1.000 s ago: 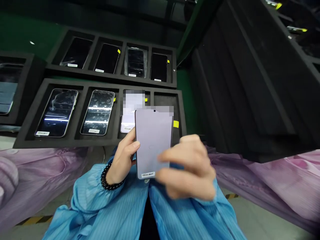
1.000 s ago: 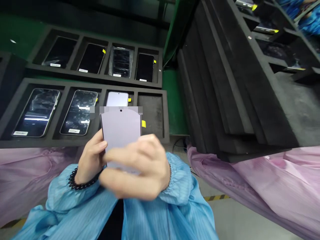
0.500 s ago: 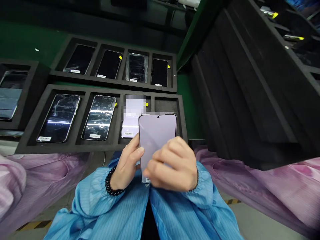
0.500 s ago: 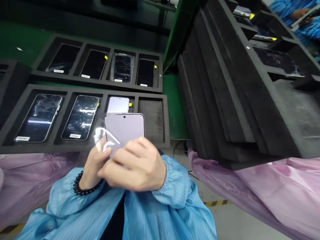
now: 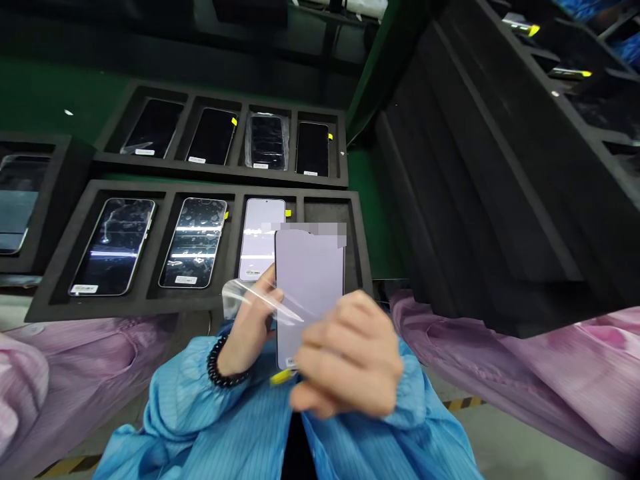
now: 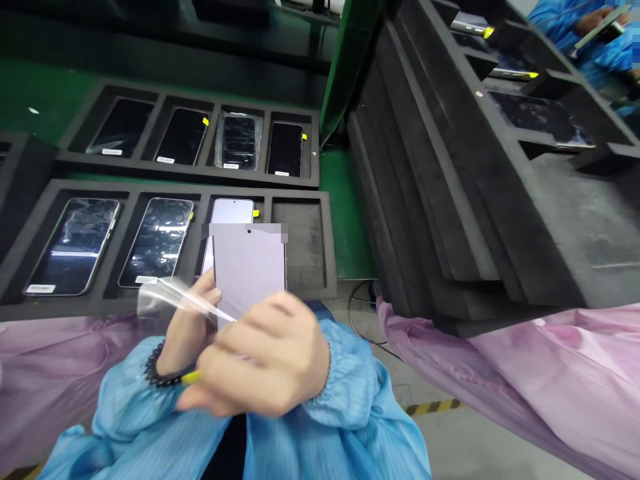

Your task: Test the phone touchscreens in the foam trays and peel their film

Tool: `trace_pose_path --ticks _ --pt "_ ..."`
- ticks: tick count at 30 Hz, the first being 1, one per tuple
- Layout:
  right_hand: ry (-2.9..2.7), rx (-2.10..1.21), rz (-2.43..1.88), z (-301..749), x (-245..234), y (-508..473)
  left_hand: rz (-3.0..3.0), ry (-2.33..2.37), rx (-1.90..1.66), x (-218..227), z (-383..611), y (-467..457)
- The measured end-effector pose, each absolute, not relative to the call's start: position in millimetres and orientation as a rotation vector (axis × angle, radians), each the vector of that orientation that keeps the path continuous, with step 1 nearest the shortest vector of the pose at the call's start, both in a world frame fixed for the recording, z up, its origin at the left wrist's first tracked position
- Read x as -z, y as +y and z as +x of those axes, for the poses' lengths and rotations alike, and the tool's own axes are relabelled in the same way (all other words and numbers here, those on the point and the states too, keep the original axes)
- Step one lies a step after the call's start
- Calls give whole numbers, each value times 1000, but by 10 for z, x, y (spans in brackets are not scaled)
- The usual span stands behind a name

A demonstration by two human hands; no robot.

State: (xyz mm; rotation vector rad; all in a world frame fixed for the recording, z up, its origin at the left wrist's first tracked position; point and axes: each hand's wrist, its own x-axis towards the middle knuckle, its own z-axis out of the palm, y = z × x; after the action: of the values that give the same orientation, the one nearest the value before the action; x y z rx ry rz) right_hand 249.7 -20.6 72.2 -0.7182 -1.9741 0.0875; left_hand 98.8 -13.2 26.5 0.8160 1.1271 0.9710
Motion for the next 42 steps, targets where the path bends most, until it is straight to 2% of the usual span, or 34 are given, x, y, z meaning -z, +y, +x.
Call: trace_pose_path --ticks 6,13,16,21,24,28,35,42 --pt "-1617 -238 -1129 3004 -530 -166 1008 1039 -708 -228 1191 475" --pt "-1590 -450 -1213 3119 -231 -98 1443 1190 -409 -113 1535 1003" --pt "-1598 -508 -1223 3096 -123 -4 1698 1320 -302 -215 1358 1110" --pt "-1597 -560 -1255 3102 15 100 2048 1813 -152 -399 799 1248" --pt "-1617 -571 -1279 3108 61 127 2153 2003 2 -363 586 1308" --pt "-1655 -566 -1284 3104 80 145 2271 2032 133 -271 528 1376" --pt "-1654 -580 -1278 3101 104 148 2364 1985 70 -257 490 1456" --pt "-1655 -576 -1282 3104 116 162 2352 1833 -238 -155 493 1298"
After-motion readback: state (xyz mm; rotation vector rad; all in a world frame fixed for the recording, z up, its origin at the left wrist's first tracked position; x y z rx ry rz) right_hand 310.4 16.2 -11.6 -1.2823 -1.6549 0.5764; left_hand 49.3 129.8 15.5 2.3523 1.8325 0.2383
